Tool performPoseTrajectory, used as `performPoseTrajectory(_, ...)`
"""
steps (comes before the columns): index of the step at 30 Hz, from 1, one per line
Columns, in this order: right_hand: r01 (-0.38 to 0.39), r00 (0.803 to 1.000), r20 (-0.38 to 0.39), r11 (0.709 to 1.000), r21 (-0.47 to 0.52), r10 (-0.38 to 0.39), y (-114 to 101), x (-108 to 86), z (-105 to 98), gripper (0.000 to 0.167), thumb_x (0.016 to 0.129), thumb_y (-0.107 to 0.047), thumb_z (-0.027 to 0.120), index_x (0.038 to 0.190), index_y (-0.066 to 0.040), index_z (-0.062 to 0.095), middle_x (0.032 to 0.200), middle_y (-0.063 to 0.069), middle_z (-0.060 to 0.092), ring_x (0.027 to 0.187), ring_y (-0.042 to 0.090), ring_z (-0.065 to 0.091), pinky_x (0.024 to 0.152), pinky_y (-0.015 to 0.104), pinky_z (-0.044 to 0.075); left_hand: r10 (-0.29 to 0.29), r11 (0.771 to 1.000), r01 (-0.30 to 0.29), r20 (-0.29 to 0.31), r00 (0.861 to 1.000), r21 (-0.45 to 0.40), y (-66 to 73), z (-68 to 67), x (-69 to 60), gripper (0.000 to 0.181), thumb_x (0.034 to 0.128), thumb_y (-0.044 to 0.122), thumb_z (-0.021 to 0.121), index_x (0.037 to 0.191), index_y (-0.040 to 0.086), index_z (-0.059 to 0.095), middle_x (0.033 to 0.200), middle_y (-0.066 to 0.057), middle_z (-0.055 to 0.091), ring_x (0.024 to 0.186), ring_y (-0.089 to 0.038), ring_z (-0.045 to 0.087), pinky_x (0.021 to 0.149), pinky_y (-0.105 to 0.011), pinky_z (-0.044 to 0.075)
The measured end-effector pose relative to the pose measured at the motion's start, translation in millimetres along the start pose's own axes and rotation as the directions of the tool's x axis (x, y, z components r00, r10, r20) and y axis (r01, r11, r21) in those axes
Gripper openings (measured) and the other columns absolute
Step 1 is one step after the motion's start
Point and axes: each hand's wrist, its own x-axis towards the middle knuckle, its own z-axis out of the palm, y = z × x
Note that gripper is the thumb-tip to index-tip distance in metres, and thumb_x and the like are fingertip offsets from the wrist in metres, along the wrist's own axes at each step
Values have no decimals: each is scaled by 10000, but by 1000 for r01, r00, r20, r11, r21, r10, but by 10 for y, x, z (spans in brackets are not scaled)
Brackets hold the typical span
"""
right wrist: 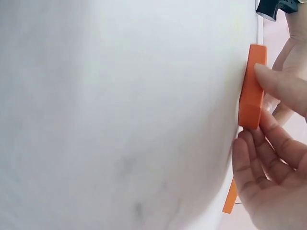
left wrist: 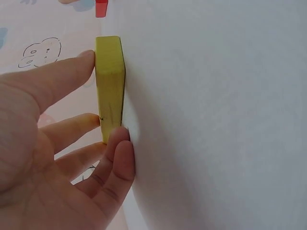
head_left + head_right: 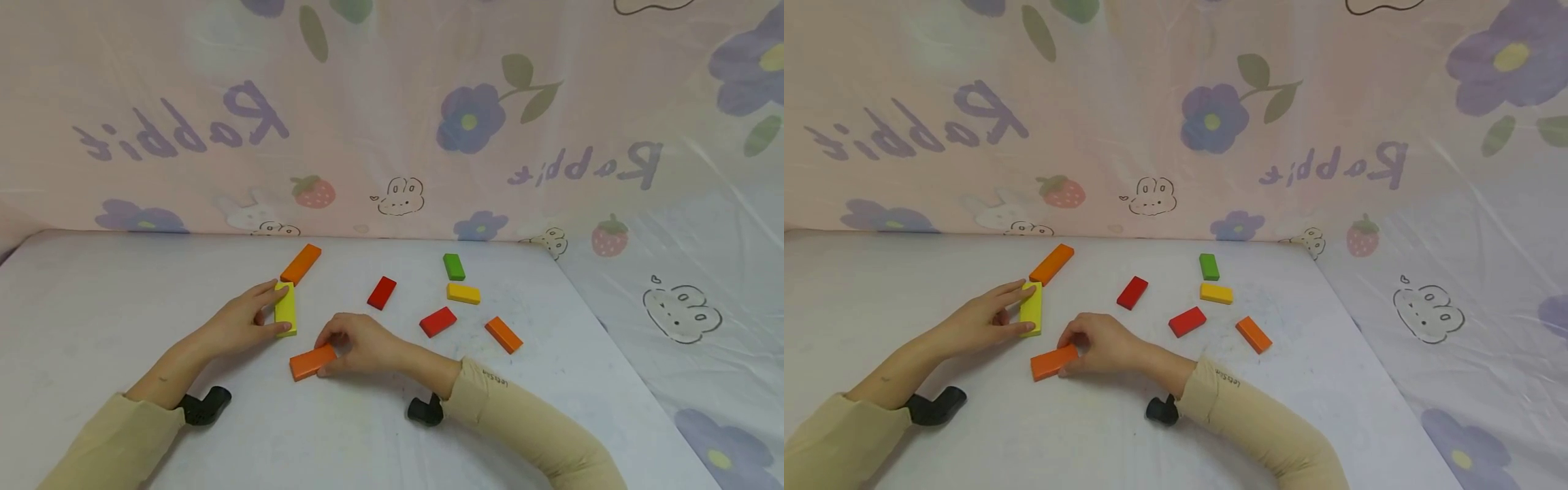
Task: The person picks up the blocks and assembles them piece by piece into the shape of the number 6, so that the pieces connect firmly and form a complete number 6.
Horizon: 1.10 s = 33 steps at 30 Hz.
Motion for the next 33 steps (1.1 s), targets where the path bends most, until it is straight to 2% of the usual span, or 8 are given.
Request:
performPoseTrajectory(4,1,999,-36,1000,14,0,17,-3,5,273,784,-251,800,1017,-162,688,965,-95,637,914,52,546,849,165,463,-5,1000,5,3,1000,0,-2,-1,-4,689,869,305,696,1397,-52,435,1470,-322,314,696,-115,459,671,-277,390)
performPoseTrajectory(11,-41,996,-74,997,61,46,68,5,-16,282,785,-243,799,1032,-166,689,969,-90,641,910,72,551,832,176,474,-12,1000,12,4,1000,-4,10,-1,-11,691,874,312,691,1402,-49,431,1471,-314,321,701,-114,461,663,-269,391)
performPoseTrajectory(19,-80,993,-75,992,94,87,99,40,-99,303,804,-233,784,1075,-145,681,998,-71,638,923,101,557,817,189,485,-13,1000,13,7,1000,-6,17,-3,-9,676,873,298,692,1401,-37,437,1492,-295,301,696,-114,454,629,-247,379)
performPoseTrajectory(28,-79,994,-73,993,92,86,176,147,-155,298,792,-214,795,1056,-117,694,995,-28,658,909,108,569,819,174,483,-43,999,43,28,999,-11,12,-2,7,679,881,303,683,1414,-28,424,1506,-293,275,707,-126,449,614,-248,371)
performPoseTrajectory(33,-81,994,-71,993,89,88,170,191,-183,299,791,-190,794,1059,-101,696,993,-10,660,908,118,574,817,171,487,-38,999,38,25,999,-12,5,-3,15,680,882,307,683,1414,-27,423,1508,-291,274,700,-124,446,609,-245,365)
